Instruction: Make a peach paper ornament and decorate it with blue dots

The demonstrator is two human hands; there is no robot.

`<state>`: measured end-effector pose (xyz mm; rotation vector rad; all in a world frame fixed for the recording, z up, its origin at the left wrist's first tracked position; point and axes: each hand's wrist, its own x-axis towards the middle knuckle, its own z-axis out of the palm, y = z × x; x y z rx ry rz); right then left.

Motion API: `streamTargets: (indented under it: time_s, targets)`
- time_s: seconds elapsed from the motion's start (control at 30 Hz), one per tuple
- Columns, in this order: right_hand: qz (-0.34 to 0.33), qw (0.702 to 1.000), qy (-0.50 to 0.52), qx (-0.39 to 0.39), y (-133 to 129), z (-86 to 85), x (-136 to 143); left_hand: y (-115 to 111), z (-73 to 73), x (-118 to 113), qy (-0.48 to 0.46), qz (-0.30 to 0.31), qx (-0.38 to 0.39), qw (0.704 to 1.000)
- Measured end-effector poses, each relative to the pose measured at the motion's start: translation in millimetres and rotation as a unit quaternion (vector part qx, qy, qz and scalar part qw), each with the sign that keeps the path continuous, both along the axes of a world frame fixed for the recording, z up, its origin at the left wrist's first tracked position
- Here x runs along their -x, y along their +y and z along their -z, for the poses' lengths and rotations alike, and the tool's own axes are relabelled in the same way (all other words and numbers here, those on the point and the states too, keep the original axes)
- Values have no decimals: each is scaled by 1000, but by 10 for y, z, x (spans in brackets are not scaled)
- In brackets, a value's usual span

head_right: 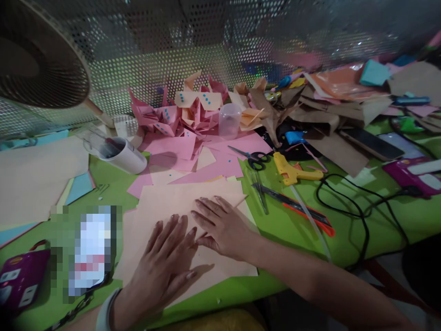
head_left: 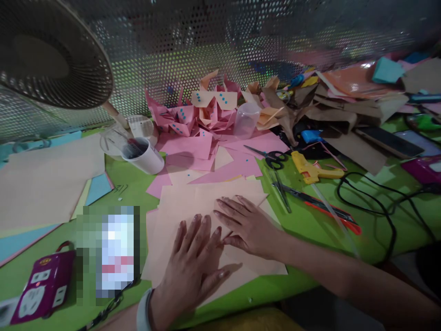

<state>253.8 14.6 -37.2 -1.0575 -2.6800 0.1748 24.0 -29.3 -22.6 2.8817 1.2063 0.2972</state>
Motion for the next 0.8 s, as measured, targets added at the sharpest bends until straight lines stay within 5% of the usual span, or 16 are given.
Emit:
streamTargets:
  time_s: [0.8]
  targets:
    - [9,999,-5,41,12,-25,-67,30,74,3,-46,-2,-10,999]
